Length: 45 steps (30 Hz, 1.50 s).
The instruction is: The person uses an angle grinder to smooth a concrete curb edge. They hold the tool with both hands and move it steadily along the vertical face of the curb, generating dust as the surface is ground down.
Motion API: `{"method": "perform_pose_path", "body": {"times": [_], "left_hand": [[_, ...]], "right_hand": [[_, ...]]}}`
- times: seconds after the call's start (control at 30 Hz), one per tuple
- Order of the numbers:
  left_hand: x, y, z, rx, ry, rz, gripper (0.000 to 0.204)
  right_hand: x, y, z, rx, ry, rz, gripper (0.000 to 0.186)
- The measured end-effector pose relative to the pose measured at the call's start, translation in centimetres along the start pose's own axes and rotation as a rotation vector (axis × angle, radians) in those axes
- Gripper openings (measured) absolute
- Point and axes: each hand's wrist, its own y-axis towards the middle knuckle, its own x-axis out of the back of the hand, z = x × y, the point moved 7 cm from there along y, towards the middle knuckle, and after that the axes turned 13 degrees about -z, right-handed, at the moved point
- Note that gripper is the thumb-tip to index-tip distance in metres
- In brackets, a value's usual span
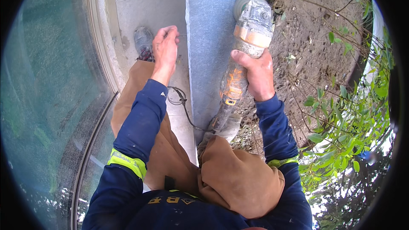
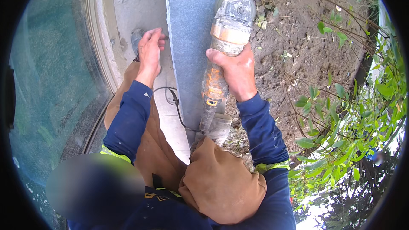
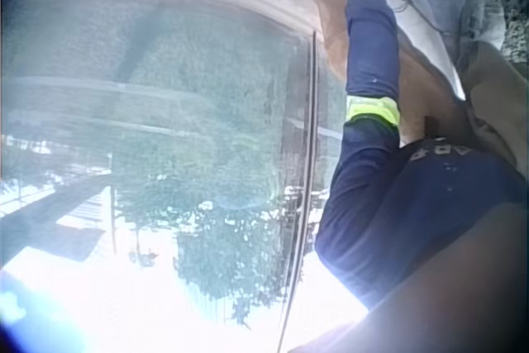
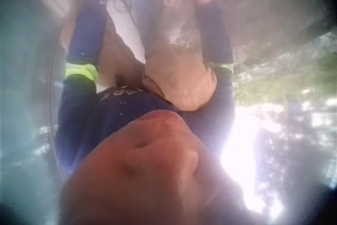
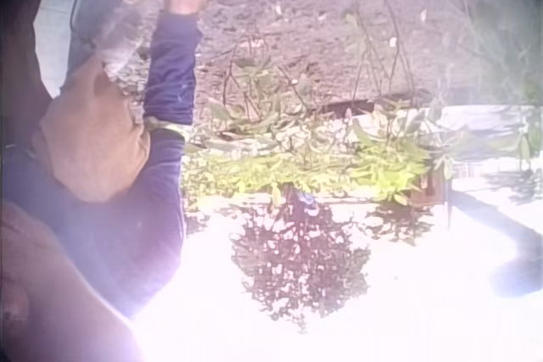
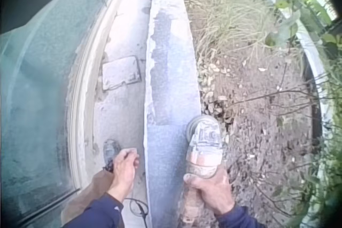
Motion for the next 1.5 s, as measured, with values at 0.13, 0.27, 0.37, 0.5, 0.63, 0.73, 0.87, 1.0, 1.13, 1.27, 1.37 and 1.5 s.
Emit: {"method": "perform_pose_path", "body": {"times": [0.13,0.27,0.37,0.5,0.63,0.73,0.87,1.0,1.13,1.27,1.37,1.5], "left_hand": [[-1.1,-0.3,0.3,-0.001,-0.011,0.02,0.032],[-1.2,-0.1,0.7,-0.006,-0.007,0.022,0.032],[-1.1,-0.1,0.5,-0.001,-0.01,0.016,0.032],[-1.0,-0.3,0.5,0.006,-0.001,0.021,0.032],[-1.0,-0.2,0.5,-0.002,-0.015,0.02,0.032],[-0.9,-0.2,0.3,0.008,-0.005,0.01,0.032],[-0.8,-0.4,0.1,0.016,-0.01,0.011,0.032],[-0.6,-0.2,0.4,0.003,-0.027,0.017,0.032],[-0.6,-0.1,0.4,0.013,-0.035,0.005,0.031],[-0.7,-0.2,0.3,0.014,-0.015,0.02,0.032],[-0.5,-0.1,0.5,0.009,-0.019,0.006,0.032],[-0.5,-0.1,0.3,0.004,-0.023,0.005,0.031]], "right_hand": [[1.2,0.2,0.4,0.016,0.027,-0.059,0.058],[1.4,0.7,0.6,0.01,0.042,-0.046,0.057],[1.0,0.5,0.2,0.023,0.017,-0.002,0.055],[1.5,-0.1,-0.1,-0.022,0.077,-0.054,0.054],[1.3,0.4,0.4,-0.016,0.101,-0.021,0.055],[0.9,0.1,0.1,-0.017,0.067,-0.016,0.055],[1.0,-0.3,0.2,-0.047,0.101,-0.032,0.055],[1.0,0.7,0.6,-0.034,0.091,-0.02,0.055],[0.4,0.1,0.7,0.002,0.072,-0.025,0.055],[1.6,-0.1,0.0,-0.061,0.114,-0.033,0.054],[1.4,0.6,0.1,-0.064,0.106,-0.01,0.055],[0.5,0.3,0.1,-0.044,0.1,0.009,0.056]]}}
